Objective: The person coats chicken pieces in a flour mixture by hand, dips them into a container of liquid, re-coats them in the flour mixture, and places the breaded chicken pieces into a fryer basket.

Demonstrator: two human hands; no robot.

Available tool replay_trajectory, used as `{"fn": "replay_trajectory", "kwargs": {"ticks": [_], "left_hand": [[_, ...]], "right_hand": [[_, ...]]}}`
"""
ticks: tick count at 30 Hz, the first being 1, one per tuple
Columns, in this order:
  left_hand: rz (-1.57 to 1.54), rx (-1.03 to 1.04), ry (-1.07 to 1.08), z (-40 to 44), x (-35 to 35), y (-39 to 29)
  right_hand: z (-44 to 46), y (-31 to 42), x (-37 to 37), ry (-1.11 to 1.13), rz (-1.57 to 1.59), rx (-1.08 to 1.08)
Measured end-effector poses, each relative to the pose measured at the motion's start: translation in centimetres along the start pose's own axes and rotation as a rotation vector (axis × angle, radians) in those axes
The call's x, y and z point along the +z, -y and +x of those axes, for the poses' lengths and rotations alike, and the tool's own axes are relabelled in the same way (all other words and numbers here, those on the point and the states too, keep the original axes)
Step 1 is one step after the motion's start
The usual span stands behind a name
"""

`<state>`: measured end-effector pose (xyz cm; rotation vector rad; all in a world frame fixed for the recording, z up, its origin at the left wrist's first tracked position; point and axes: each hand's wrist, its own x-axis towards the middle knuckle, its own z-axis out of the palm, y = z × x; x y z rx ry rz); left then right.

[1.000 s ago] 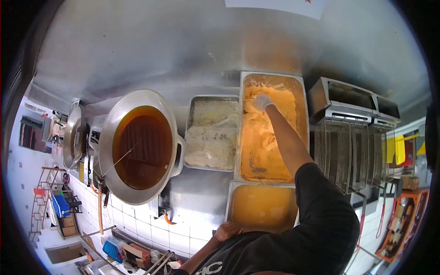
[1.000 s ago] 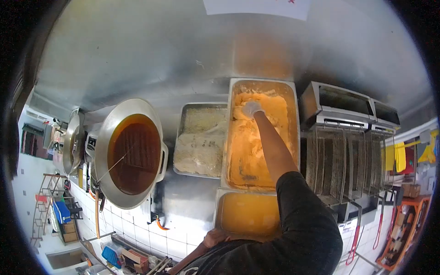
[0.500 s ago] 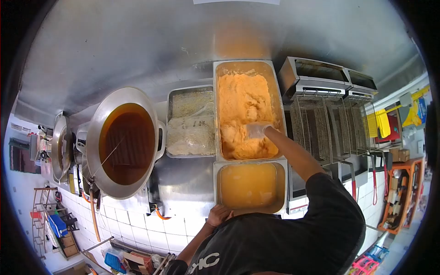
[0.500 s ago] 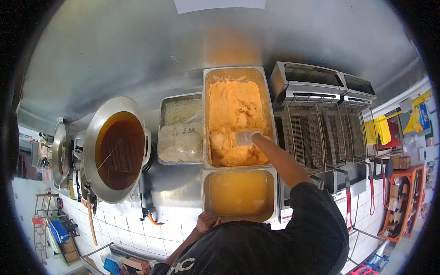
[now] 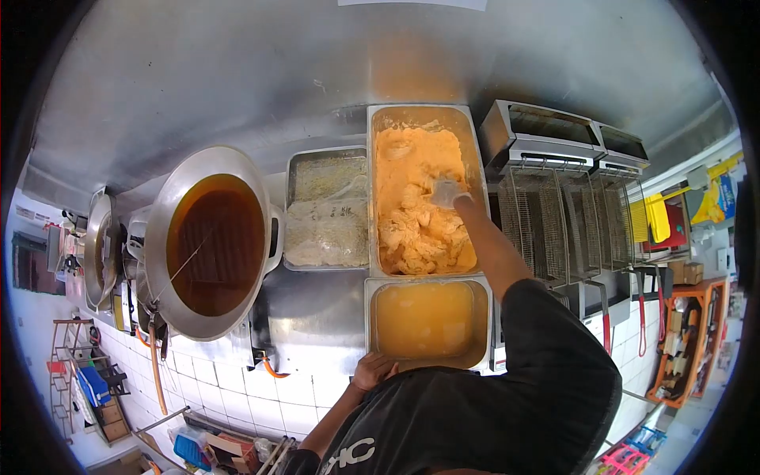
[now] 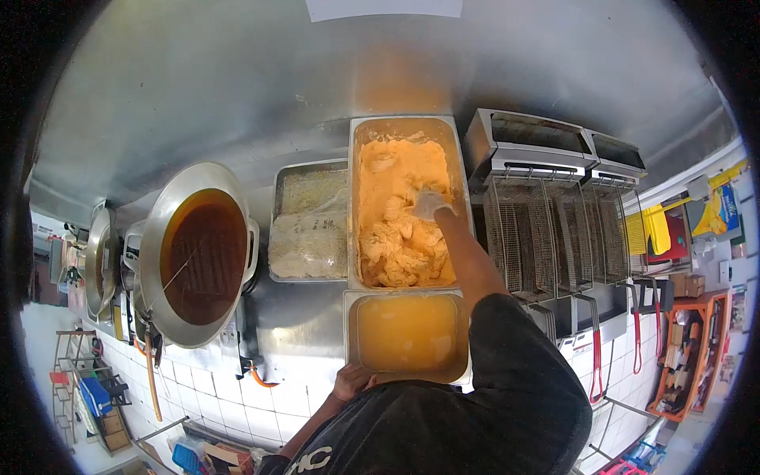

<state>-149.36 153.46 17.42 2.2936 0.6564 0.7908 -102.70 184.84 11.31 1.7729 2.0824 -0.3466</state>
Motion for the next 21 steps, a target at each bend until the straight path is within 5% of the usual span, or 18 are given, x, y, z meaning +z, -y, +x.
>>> {"fn": "replay_trajectory", "kwargs": {"ticks": [8, 13, 19, 21], "left_hand": [[-0.010, -0.009, -0.021, -0.1, 0.2, -0.3], [-0.002, -0.001, -0.031, 0.0, 0.0, -0.8], [0.003, -0.007, -0.038, 0.0, 0.4, -0.5], [0.001, 0.001, -0.040, -0.2, 0.7, -0.1]], "right_hand": [[-8.8, 4.0, 2.3, 0.389, 0.140, 0.053], [-9.8, 4.9, 3.4, 0.366, 0.365, 0.150], [-7.8, 1.5, 4.1, -0.004, 1.809, 0.453], [-8.1, 1.0, 1.7, -0.060, 1.815, 0.382]]}}
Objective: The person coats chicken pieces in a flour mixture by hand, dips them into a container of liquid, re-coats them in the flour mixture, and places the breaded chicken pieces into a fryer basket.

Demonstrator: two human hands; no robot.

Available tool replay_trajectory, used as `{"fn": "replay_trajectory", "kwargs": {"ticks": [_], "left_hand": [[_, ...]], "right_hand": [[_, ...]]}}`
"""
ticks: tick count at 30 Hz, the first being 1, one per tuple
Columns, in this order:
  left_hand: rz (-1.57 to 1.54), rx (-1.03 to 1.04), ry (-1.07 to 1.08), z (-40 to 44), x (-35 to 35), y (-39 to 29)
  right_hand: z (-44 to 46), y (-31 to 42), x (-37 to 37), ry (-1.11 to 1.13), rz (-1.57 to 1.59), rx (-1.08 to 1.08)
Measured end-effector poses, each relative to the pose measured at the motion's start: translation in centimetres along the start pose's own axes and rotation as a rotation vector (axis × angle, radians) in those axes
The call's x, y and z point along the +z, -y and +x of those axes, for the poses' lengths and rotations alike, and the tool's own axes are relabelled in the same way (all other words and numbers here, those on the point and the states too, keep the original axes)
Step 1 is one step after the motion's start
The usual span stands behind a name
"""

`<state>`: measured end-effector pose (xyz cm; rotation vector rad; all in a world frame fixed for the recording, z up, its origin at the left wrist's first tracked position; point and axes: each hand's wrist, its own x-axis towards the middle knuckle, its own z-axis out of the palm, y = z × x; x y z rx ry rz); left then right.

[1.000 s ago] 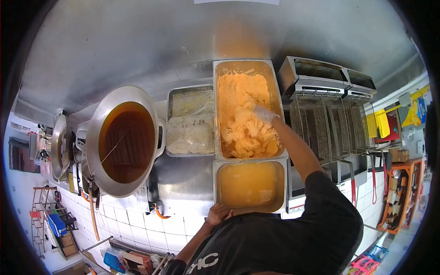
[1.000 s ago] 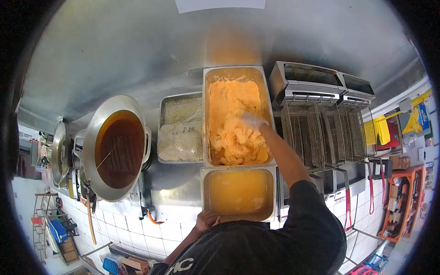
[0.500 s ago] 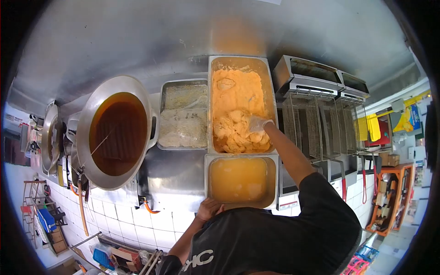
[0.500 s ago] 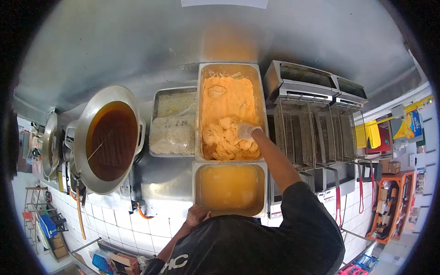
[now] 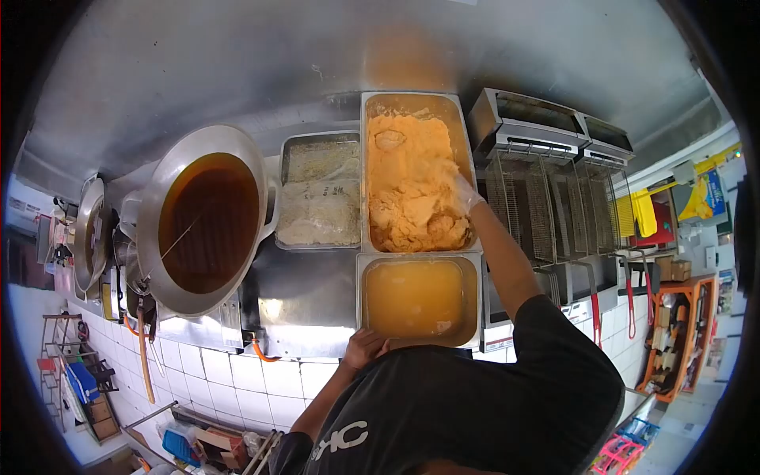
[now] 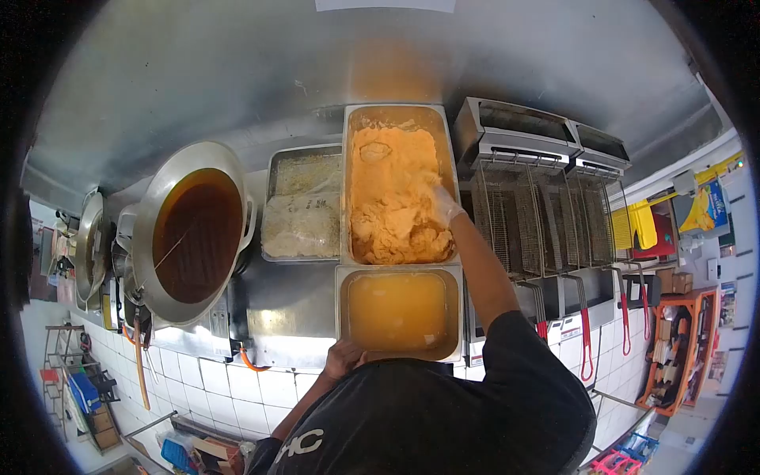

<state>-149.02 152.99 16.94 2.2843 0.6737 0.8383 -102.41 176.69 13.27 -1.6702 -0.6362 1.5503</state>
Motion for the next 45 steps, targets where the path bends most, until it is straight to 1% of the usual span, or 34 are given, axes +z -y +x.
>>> {"fn": "replay_trajectory", "kwargs": {"ticks": [1, 2, 5, 7, 8, 10, 14, 15, 17, 18, 20, 21, 23, 25, 26, 29, 31, 33, 34, 35, 37, 38, 40, 41, 42, 43, 45], "left_hand": [[0.000, 0.002, -0.003, 0.1, 0.1, 0.1], [-0.003, 0.000, -0.007, 0.2, 0.0, 0.0], [-0.012, -0.008, 0.009, 0.1, -0.4, -0.3], [-0.011, -0.013, 0.019, -0.1, -0.3, -0.1], [-0.021, -0.019, 0.008, -0.2, 0.0, -0.1], [-0.014, -0.035, 0.003, 0.0, -0.3, -0.4], [-0.043, 0.014, -0.052, 0.1, -0.1, -0.3], [-0.038, 0.034, -0.060, 0.3, -0.3, -0.3], [0.024, 0.000, 0.056, 0.0, -0.6, -0.6], [0.004, 0.014, 0.029, 0.1, -0.4, -0.5], [0.021, -0.001, 0.070, -0.1, -0.6, -0.6], [0.029, -0.022, 0.108, -0.1, -0.7, -0.5], [0.008, -0.022, 0.076, 0.0, -0.3, -0.4], [0.004, -0.017, 0.019, 0.4, -0.6, -0.9], [0.007, -0.023, 0.028, 0.1, -0.6, -0.8], [-0.008, -0.020, 0.017, -0.3, 0.1, -0.1], [0.028, 0.004, 0.065, -0.4, -0.2, 0.0], [0.020, -0.015, 0.052, -0.3, -0.3, -0.4], [0.010, -0.028, 0.036, -0.1, -0.3, -0.6], [0.008, -0.028, 0.031, 0.2, -0.4, -0.7], [-0.013, -0.028, 0.004, 0.5, -0.6, -1.1], [-0.017, -0.030, 0.003, 0.6, -0.7, -1.3], [-0.011, -0.030, 0.043, 0.5, -1.0, -1.3], [-0.014, -0.039, 0.043, 0.4, -1.1, -1.4], [-0.015, -0.042, 0.043, 0.5, -1.1, -1.5], [-0.016, -0.042, 0.040, 0.7, -1.1, -1.3], [-0.019, -0.034, 0.026, 0.9, -1.2, -1.2]], "right_hand": [[-0.5, 1.1, -0.1, 0.012, -0.072, -0.029], [-0.7, 1.6, -0.3, 0.032, -0.269, -0.043], [-2.1, 1.3, -0.1, 0.137, -1.048, -0.057], [-3.5, -0.6, 1.0, 0.284, -1.427, 0.019], [-4.3, -1.7, 1.6, 0.349, -1.524, 0.072], [-5.4, -3.4, 2.5, 0.421, -1.581, 0.137], [-6.1, -4.9, 3.1, 0.414, -1.498, 0.153], [-6.0, -5.0, 3.3, 0.395, -1.426, 0.144], [-6.0, -5.4, 3.5, 0.331, -1.217, 0.143], [-5.8, -5.7, 3.6, 0.283, -1.000, 0.162], [-5.6, -6.4, 4.0, 0.182, -0.403, 0.227], [-5.3, -6.5, 4.3, 0.144, -0.095, 0.235], [-4.5, -6.1, 4.7, 0.113, 0.443, 0.198], [-4.3, -4.7, 5.0, 0.133, 0.771, 0.099], [-4.4, -3.6, 5.0, 0.145, 0.868, 0.047], [-6.6, 0.2, 4.6, 0.092, 0.897, -0.063], [-9.3, 2.0, 4.2, -0.021, 0.722, -0.046], [-10.9, 1.8, 3.5, -0.091, 0.328, 0.017], [-9.9, 0.0, 2.7, 0.005, 0.059, -0.006], [-10.2, -0.3, 2.7, 0.092, -0.207, -0.054], [-10.0, -1.2, 4.2, 0.469, -0.974, -0.181], [-8.8, -2.4, 5.4, 0.427, -1.062, -0.103], [-7.0, -3.4, 9.1, 0.274, -1.030, 0.078], [-6.6, -3.5, 11.5, 0.166, -0.908, 0.182], [-5.7, -4.2, 13.2, 0.172, -0.914, 0.185], [-4.1, -5.4, 14.5, 0.089, -0.541, 0.185], [-2.1, -5.7, 16.8, 0.007, -0.180, 0.185]]}}
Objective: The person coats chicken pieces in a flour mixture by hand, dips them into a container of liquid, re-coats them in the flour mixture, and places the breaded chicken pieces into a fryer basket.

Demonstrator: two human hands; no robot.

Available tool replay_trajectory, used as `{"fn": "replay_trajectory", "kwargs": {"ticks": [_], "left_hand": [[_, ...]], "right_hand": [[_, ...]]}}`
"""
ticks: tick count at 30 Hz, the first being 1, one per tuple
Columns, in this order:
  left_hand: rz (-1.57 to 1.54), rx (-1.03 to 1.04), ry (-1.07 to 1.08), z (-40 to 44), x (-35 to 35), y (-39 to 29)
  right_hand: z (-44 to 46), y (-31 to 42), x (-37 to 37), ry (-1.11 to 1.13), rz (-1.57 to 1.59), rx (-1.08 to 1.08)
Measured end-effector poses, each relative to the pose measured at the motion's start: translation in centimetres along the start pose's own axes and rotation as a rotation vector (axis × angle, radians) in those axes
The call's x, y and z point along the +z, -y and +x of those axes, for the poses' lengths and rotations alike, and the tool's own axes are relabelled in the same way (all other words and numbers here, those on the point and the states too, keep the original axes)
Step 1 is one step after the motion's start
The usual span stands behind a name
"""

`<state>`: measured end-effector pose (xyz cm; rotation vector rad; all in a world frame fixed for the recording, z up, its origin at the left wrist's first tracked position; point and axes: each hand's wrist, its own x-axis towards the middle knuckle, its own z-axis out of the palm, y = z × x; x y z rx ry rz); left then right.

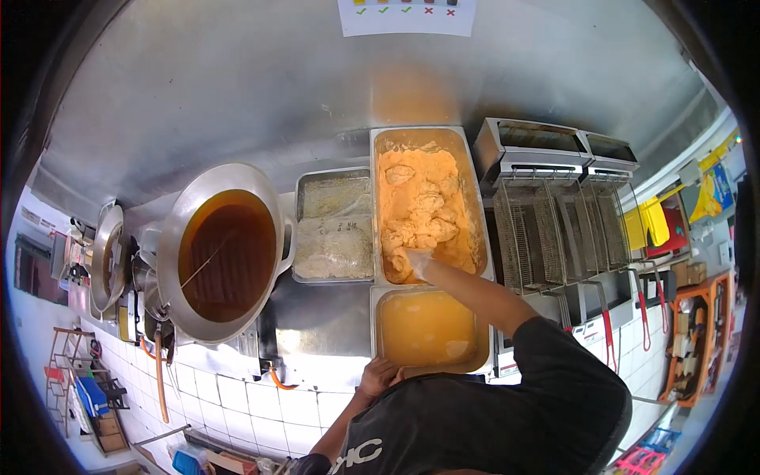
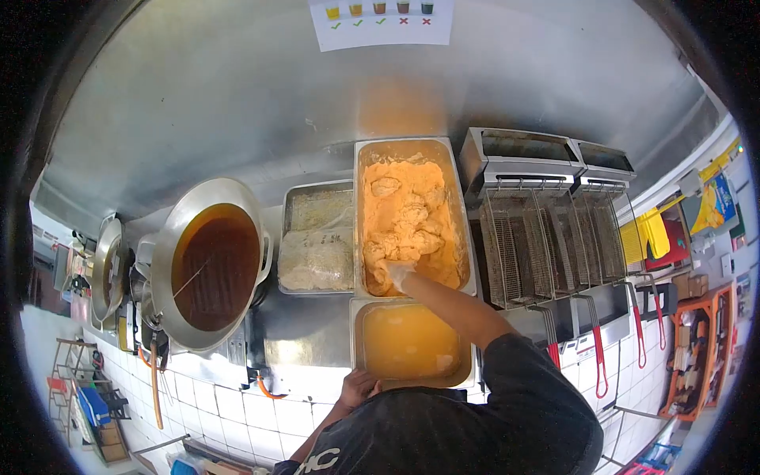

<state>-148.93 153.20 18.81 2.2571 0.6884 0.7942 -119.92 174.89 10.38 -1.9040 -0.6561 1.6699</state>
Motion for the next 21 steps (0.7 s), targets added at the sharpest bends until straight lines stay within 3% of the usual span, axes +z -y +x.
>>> {"fn": "replay_trajectory", "kwargs": {"ticks": [2, 4, 5, 7, 9, 10, 14, 16, 18, 20, 21], "left_hand": [[-0.011, 0.009, 0.003, -0.4, 0.0, 0.2], [0.010, 0.020, 0.026, -0.9, 0.4, 0.8], [0.007, 0.012, 0.021, -1.0, 0.5, 0.6], [0.028, 0.044, 0.002, -0.6, 0.2, 0.6], [0.027, 0.043, -0.005, -0.4, 0.0, 0.5], [0.025, 0.049, -0.002, -0.4, 0.1, 0.5], [0.001, 0.034, -0.008, -0.7, 0.3, 0.6], [0.021, 0.056, -0.008, -0.9, 0.7, 1.1], [-0.001, 0.040, -0.015, -0.6, 0.4, 0.7], [-0.024, 0.025, -0.016, -0.6, 0.2, 0.5], [-0.023, 0.022, -0.011, -0.6, 0.2, 0.6]], "right_hand": [[1.2, 0.3, 1.1, -0.262, 0.700, 0.190], [1.1, 0.3, -1.4, -0.189, 0.791, 0.138], [3.6, -1.7, -3.7, -0.068, 0.379, -0.218], [3.4, -0.2, -5.2, 0.067, -0.050, -0.563], [-2.5, 5.9, -6.5, 0.025, 1.231, -0.007], [-2.3, 6.8, -7.2, 0.023, 1.227, -0.006], [-2.1, 8.0, -12.5, 0.108, 1.060, -0.462], [-1.5, 7.5, -14.5, 0.237, 1.031, -0.386], [-5.0, 7.3, -14.3, -0.022, 0.544, -0.037], [0.1, -0.1, -16.9, 0.247, 0.026, -0.048], [-2.0, 0.4, -15.7, 0.246, 0.025, -0.046]]}}
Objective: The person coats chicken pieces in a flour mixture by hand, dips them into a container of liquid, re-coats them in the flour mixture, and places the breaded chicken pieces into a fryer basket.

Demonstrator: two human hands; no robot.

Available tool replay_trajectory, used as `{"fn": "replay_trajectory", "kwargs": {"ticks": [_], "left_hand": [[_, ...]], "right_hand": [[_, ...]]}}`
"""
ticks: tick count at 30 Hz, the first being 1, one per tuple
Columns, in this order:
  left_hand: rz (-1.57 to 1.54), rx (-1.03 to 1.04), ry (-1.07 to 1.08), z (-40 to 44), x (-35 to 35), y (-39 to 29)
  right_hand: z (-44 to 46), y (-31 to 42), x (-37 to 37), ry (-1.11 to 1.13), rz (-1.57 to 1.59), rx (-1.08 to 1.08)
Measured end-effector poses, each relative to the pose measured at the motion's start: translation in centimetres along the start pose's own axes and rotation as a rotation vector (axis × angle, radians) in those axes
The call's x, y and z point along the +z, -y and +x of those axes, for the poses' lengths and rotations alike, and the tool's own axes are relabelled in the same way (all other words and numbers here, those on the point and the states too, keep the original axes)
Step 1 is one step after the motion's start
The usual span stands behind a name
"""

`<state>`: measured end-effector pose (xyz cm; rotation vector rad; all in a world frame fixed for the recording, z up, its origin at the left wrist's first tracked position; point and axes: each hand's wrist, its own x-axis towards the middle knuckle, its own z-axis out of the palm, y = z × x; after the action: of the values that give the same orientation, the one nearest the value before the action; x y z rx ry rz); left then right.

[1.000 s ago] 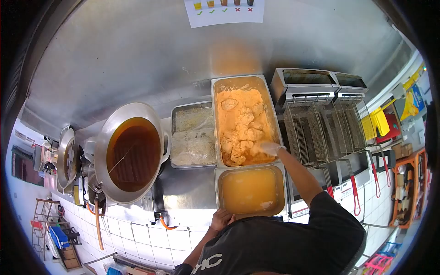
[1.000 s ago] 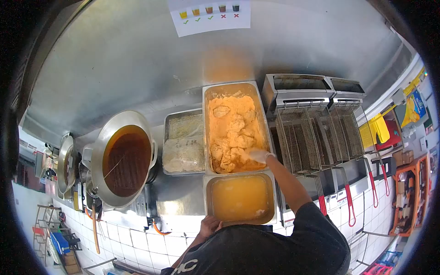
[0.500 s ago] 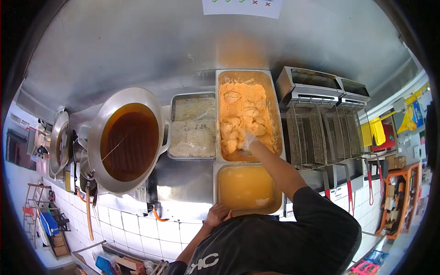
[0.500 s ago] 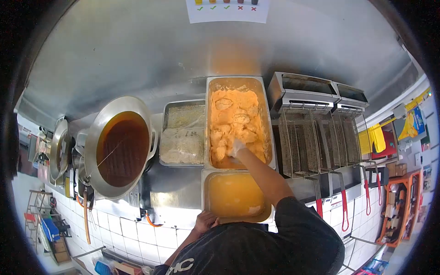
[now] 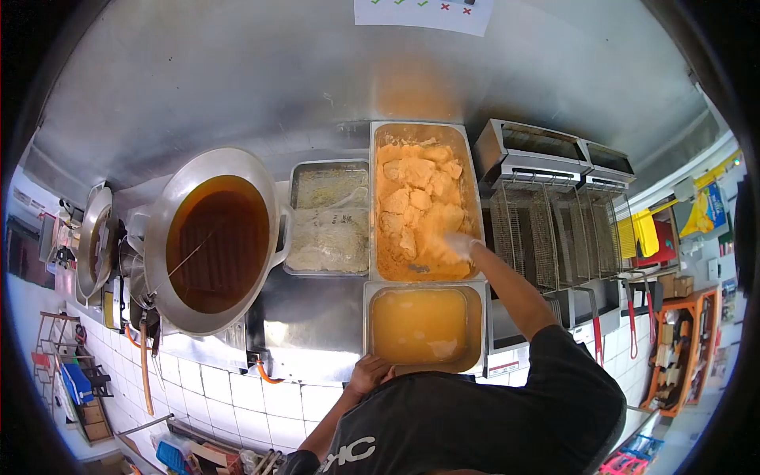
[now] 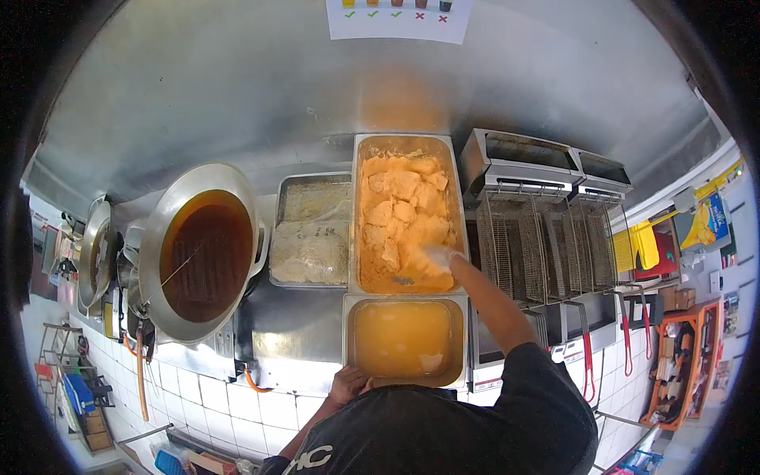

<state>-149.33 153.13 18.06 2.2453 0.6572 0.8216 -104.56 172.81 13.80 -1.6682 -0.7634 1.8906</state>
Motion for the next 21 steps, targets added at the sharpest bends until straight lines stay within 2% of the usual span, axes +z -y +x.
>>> {"fn": "replay_trajectory", "kwargs": {"ticks": [3, 4, 7, 10, 12, 14, 16, 18, 21], "left_hand": [[0.007, 0.003, 0.014, -0.1, 0.1, 0.0], [0.016, 0.010, 0.018, -0.1, 0.1, 0.1], [0.011, 0.001, 0.008, -0.1, 0.1, 0.1], [0.019, -0.022, 0.007, -0.2, 0.4, 0.1], [0.016, -0.030, 0.037, -0.9, 0.7, 0.4], [0.026, -0.022, 0.057, -1.0, 0.6, 1.0], [-0.002, -0.043, 0.025, -1.0, 0.9, 0.7], [-0.001, -0.033, 0.013, -0.2, 0.2, 0.1], [0.008, -0.017, -0.003, 0.4, 0.2, 0.3]], "right_hand": [[-4.0, 2.9, 7.9, 0.234, -1.082, 0.110], [-3.0, 2.9, 10.4, 0.236, -1.083, 0.105], [1.0, 3.2, 18.2, -0.141, 0.073, 0.031], [6.6, 2.6, 18.2, -0.320, 0.608, -0.009], [10.4, 2.4, 16.1, -0.440, 0.642, -0.024], [12.9, 3.0, 13.0, -0.548, 0.475, -0.042], [15.0, 4.5, 9.2, -0.664, 0.165, -0.072], [16.9, 7.2, 5.8, -0.737, -0.256, -0.111], [19.7, 13.3, 2.0, -0.700, -0.882, -0.214]]}}
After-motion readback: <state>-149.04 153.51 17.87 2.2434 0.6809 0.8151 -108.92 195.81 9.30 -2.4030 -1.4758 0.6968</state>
